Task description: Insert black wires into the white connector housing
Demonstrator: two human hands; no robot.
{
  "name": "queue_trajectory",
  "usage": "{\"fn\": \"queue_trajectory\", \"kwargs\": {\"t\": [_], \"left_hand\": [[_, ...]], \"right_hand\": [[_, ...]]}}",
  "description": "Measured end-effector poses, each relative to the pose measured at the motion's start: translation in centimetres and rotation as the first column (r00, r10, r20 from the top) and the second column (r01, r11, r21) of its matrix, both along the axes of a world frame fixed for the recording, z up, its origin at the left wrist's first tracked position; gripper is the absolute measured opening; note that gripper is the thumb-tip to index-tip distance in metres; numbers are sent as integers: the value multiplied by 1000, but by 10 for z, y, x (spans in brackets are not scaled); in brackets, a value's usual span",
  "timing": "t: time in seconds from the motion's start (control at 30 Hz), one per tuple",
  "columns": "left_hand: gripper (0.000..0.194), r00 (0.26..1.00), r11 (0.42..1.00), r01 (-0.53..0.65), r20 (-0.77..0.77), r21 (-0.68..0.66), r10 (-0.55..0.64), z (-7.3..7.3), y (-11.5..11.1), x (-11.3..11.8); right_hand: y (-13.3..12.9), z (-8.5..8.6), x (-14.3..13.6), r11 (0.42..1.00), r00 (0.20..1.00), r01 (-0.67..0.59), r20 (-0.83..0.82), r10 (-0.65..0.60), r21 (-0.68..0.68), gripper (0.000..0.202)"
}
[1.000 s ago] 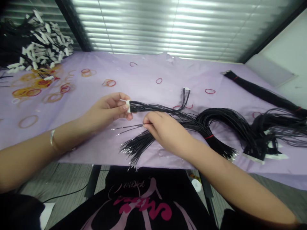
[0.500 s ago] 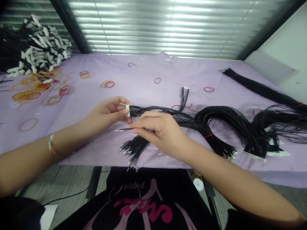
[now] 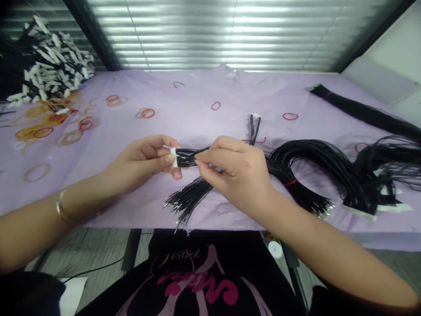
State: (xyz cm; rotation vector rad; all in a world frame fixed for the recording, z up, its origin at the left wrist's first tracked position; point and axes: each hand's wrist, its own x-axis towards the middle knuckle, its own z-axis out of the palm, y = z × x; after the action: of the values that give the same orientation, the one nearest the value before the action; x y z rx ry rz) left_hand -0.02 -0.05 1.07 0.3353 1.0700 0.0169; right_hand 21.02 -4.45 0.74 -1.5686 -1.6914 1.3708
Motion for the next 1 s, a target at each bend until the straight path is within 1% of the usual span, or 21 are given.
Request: {"fn": "queue_trajectory", "kwargs": {"t": [0.1, 0.2, 0.33, 0.47, 0.67, 0.77, 0.83, 1.0], "left_hand": [[12, 1000, 999, -22, 4, -35, 23, 0, 0, -1], [11, 1000, 999, -12, 0, -46, 12, 1, 1, -1], [9, 1000, 998, 10, -2, -68, -10, 2, 2, 1], [9, 999, 997, 27, -15, -75, -29, 3, 2, 2], [9, 1000, 995, 20, -5, -94, -20, 1, 1, 1], [10, 1000, 993, -3, -2, -115, 3, 0, 1, 2], [9, 1000, 994, 8, -2, -111, -8, 1, 1, 2], [9, 997, 996, 72, -3, -53, -72, 3, 1, 2]], "right_hand": [[-1, -1, 1, 1000, 1000, -13, 21, 13, 11, 10], [-1, -1, 1, 999, 999, -19, 27, 18, 37, 9], [-1, 0, 2, 999, 999, -46, 18, 46, 26, 10], [-2, 1, 1, 997, 996, -77, 53, 76, 17, 13], [-6, -3, -1, 982, 989, -140, 62, 133, 126, 14], [-6, -4, -1, 977, 985, -161, 91, 149, 142, 13], [-6, -4, -1, 974, 983, -169, 95, 156, 153, 13], [-7, -4, -3, 977, 987, -157, 47, 152, 147, 15]]}}
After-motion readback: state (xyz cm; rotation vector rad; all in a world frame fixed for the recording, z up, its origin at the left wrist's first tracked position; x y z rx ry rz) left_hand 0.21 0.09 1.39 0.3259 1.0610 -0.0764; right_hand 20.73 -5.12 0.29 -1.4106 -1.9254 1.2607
